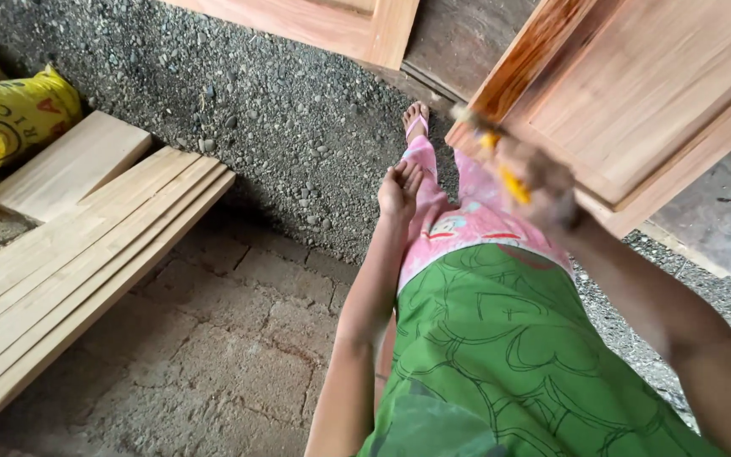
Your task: Staining wooden cabinet doors using a brush and wood stain
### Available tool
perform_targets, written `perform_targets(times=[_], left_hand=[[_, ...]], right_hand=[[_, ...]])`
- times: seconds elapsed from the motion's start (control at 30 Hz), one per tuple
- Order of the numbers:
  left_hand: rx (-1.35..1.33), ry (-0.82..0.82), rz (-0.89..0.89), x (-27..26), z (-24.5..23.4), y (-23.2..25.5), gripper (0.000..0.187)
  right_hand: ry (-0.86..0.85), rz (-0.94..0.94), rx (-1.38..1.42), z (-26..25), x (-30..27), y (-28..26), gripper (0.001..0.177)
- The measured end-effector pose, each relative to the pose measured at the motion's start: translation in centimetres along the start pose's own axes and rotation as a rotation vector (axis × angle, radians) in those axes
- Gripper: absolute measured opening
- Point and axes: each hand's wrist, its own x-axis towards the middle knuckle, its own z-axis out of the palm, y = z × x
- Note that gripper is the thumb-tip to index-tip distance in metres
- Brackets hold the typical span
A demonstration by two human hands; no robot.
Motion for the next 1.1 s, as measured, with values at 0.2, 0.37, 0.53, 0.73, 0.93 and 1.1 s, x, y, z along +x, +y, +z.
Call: perform_targets(times=[0.2, 0.37, 0.53, 0.73, 0.93, 1.1], left_hand=[[-0.096, 0.068, 0.000, 1.6, -2.4, 0.0, 0.045], [-0.126, 0.073, 0.012, 1.8, -2.7, 0.0, 0.045], [-0.121, 0.073, 0.028, 2.3, -2.9, -0.4, 0.047], [-0.193, 0.172, 0.011, -0.2, -0.8, 1.0, 0.040], [-0.200, 0.161, 0.018, -0.8, -0.3, 1.2, 0.042], [-0.216, 0.175, 0.023, 0.0, -0.4, 0.7, 0.040]], right_hand=[[0.215, -0.119, -0.042, 2.7, -0.6, -0.9, 0.001], [-0.020, -0.026, 0.087, 1.6, -1.3, -4.2, 0.008], [-0.011, 0.310, 0.011, 0.3, -0.4, -1.1, 0.013], [-0.036, 0.345, 0.119, -1.9, 0.2, -0.5, 0.008], [-0.039, 0.273, 0.138, -1.7, 1.2, -0.8, 0.011], [-0.068, 0.269, 0.194, -1.1, 0.5, -0.8, 0.010]])
